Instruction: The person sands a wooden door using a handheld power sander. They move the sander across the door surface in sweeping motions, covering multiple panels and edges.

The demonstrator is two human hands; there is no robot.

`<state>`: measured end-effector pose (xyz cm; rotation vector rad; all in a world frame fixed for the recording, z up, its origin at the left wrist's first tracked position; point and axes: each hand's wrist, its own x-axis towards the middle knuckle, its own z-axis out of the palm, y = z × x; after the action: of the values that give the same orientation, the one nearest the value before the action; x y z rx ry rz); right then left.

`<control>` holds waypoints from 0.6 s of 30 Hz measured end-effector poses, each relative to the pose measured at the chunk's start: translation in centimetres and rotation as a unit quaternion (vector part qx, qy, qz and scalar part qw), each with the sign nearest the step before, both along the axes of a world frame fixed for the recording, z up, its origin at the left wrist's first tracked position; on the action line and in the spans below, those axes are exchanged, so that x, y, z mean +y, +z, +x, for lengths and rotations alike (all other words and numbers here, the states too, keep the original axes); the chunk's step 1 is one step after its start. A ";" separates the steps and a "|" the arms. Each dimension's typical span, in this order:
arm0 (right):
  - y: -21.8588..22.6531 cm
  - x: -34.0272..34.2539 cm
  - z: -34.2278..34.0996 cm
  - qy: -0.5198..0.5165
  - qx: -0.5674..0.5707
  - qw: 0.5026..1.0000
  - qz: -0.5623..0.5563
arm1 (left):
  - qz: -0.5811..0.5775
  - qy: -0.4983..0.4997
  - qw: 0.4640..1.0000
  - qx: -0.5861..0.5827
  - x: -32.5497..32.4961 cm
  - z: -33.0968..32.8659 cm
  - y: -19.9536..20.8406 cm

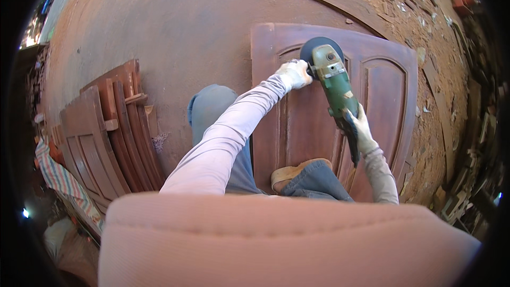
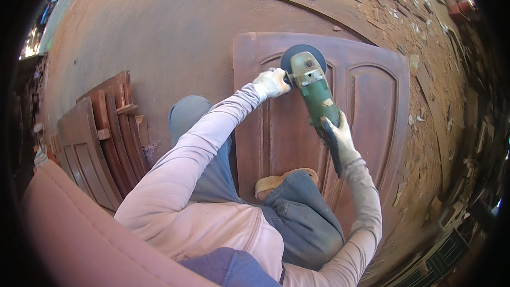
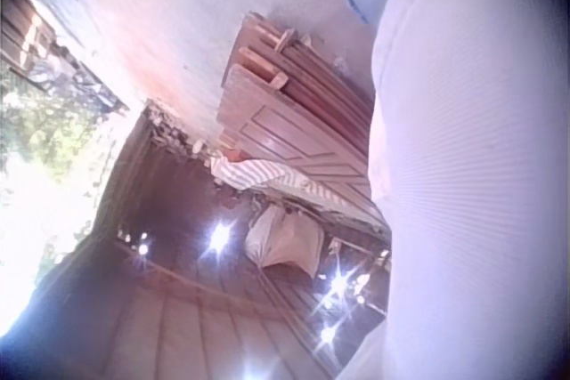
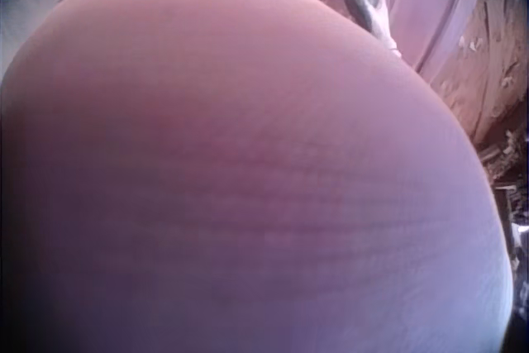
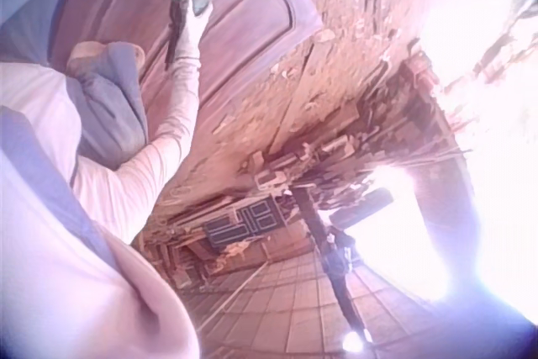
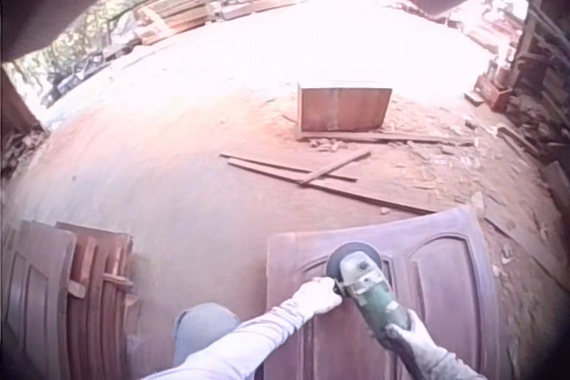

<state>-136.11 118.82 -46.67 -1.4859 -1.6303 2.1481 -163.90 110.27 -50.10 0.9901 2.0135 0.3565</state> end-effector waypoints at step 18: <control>-6.5 0.9 -17.2 0.235 -0.175 0.937 0.191 | -0.072 0.139 0.962 0.222 -4.7 -11.0 -6.9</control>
<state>-153.35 119.76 -53.21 -1.5267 -2.5751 1.6368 -174.95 105.58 -56.96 0.7408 2.5578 0.1370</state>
